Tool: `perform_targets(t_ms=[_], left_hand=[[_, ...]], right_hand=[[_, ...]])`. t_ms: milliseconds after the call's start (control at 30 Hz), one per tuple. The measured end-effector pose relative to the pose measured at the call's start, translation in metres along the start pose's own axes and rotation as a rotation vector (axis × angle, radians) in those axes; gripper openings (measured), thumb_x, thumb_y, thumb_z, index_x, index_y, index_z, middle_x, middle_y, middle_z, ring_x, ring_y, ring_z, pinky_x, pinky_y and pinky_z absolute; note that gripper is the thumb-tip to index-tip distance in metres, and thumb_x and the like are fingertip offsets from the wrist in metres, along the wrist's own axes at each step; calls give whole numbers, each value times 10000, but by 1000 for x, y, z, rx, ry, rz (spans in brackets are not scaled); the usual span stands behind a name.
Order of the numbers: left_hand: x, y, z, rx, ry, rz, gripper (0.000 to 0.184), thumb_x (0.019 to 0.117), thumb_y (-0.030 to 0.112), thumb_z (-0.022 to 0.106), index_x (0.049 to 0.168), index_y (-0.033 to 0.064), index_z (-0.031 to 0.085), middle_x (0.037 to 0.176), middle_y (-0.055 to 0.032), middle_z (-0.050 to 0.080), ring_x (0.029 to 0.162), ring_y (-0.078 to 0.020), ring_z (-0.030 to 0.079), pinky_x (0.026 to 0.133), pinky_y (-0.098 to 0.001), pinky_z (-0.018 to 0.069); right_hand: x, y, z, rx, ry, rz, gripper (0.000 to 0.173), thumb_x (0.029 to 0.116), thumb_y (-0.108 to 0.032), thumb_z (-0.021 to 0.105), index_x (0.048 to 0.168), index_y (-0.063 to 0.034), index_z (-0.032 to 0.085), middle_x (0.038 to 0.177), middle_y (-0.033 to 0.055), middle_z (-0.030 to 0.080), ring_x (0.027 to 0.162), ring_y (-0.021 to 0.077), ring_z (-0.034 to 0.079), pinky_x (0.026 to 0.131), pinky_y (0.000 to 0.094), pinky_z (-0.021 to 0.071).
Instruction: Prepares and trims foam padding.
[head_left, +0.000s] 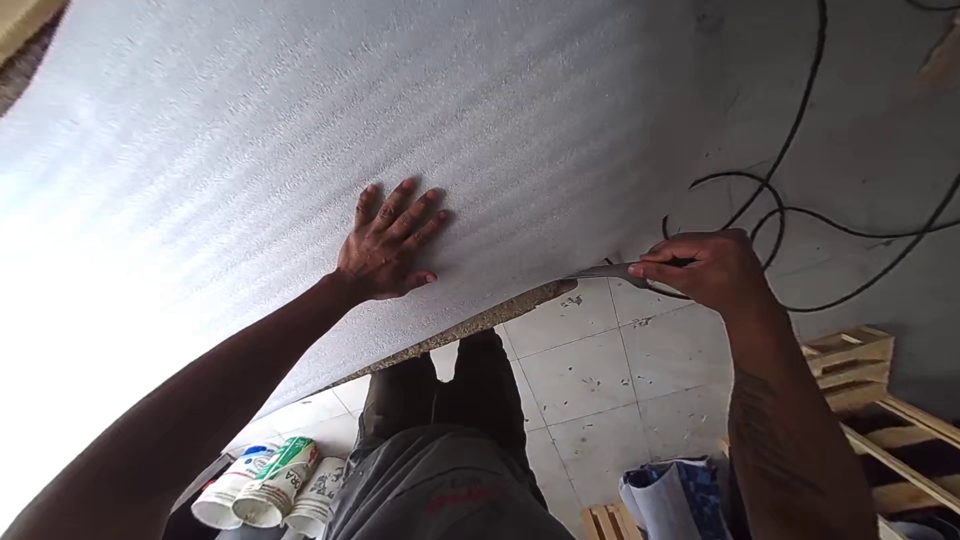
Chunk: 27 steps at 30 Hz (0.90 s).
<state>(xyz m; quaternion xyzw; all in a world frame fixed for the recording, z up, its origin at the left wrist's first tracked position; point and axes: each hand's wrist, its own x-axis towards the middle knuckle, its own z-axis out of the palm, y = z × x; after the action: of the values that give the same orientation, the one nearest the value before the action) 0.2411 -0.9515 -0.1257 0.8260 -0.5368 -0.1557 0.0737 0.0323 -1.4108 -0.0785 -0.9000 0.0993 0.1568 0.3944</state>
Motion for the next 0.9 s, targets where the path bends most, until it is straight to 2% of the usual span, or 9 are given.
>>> perform_targets(t_ms=[67,133,233,300,433,533,733,800,900], left_hand=[[1,1,-2,-9,-6,6,872,933,785,229,1616,256,343,1720,-68,194,1593,-364,59,1211,-696,23],[3,0,-3,0,2,16,862,937,775,240,1618,254,339,1719,-70,194,1593,-363,61,1212,-694,21],[2,3,-6,-3,-3,2,880,928,777,279,1618,234,340,1715,-90,203,1587,-391,71,1205,-719,30],[1,5,-7,-11,2,-15,867,932,773,285,1618,245,339,1713,-83,213,1584,-402,82,1200,-722,36],[2,1,-2,-27,27,-2,858,933,787,275,1629,286,302,1717,-39,212,1588,-368,97,1202,-715,52],[2,0,-2,-39,21,2,874,924,793,274,1637,287,278,1722,-30,191,1590,-362,89,1207,-706,48],[2,-1,0,-53,77,16,870,920,796,296,1632,297,288,1718,-30,208,1587,-362,111,1215,-696,70],[1,0,1,-55,83,14,884,912,808,288,1633,297,287,1718,-26,207,1588,-359,108,1216,-696,74],[1,-2,2,-74,117,25,884,914,804,307,1633,289,289,1717,-32,211,1588,-358,111,1221,-689,69]], right_hand=[[6,-24,34,-28,-6,-78,397,888,-553,708,844,-170,802,853,9,761,753,124,706,677,435,567],[4,-30,49,-40,16,-103,411,918,-554,686,872,-165,813,872,28,768,788,154,718,700,458,567],[-11,-12,35,-11,33,-48,412,912,-510,722,917,-108,812,930,85,774,815,156,725,749,431,590],[-17,-15,41,-3,38,-49,409,915,-496,729,922,-94,808,933,96,774,808,143,721,750,392,587],[-18,-84,111,-94,47,-154,380,960,-485,669,884,-138,804,903,71,780,839,198,745,745,447,589],[-25,-114,157,-62,87,-184,354,954,-470,689,868,-146,806,871,46,777,811,169,738,720,401,592],[-40,-85,134,-20,58,-105,377,930,-452,723,878,-85,793,902,102,773,798,164,726,732,385,586],[-39,-113,163,-34,45,-132,360,935,-460,713,883,-115,801,901,75,778,808,156,731,734,385,592],[-37,-183,235,-70,46,-194,336,937,-466,699,857,-158,804,882,28,781,819,155,743,727,395,599]])
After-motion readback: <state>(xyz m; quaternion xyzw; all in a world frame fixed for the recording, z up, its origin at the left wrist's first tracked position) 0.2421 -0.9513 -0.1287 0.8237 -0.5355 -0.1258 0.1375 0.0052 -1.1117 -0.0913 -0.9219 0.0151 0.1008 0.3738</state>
